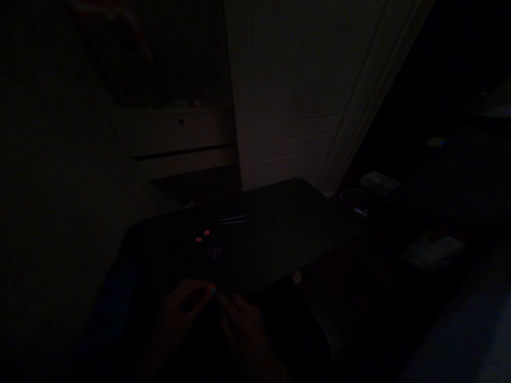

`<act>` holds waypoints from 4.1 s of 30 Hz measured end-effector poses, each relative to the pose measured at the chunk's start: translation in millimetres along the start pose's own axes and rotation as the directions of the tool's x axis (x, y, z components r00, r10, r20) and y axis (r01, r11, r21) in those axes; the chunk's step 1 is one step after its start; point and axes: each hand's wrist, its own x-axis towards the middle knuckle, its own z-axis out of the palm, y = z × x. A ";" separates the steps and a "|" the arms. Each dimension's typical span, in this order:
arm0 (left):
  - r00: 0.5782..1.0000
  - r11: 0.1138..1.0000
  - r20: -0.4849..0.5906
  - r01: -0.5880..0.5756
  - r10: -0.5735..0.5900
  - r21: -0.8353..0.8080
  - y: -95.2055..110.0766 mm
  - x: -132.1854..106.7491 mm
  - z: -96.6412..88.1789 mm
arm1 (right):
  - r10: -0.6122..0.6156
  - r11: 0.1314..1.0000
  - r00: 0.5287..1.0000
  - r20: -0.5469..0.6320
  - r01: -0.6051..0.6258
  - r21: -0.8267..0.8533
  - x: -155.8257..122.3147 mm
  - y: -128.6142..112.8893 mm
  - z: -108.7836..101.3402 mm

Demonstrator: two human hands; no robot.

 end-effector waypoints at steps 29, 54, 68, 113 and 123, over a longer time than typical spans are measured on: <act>0.997 1.000 -0.073 -0.005 0.007 0.020 -3.7 -4.0 3.8 | -0.003 0.997 0.981 -0.196 0.018 0.074 -2.6 3.6 2.3; 0.990 0.987 -0.022 -0.138 0.140 0.078 -8.9 -3.2 12.2 | 0.037 0.996 0.999 -0.035 -0.034 0.077 -1.8 6.8 7.1; 0.997 0.996 0.010 -0.070 0.070 0.051 -7.9 -4.4 10.9 | -0.003 1.000 0.994 -0.109 0.003 0.003 -2.5 -0.4 1.7; 0.991 0.987 -0.041 -0.121 0.126 0.105 -3.0 -9.8 6.9 | -0.068 0.997 0.995 -0.079 0.064 -0.046 -2.4 4.2 14.3; 0.987 0.987 -0.060 -0.145 0.149 0.067 -9.4 -11.4 8.4 | -0.029 0.998 1.000 -0.001 0.029 -0.048 3.6 -3.5 14.1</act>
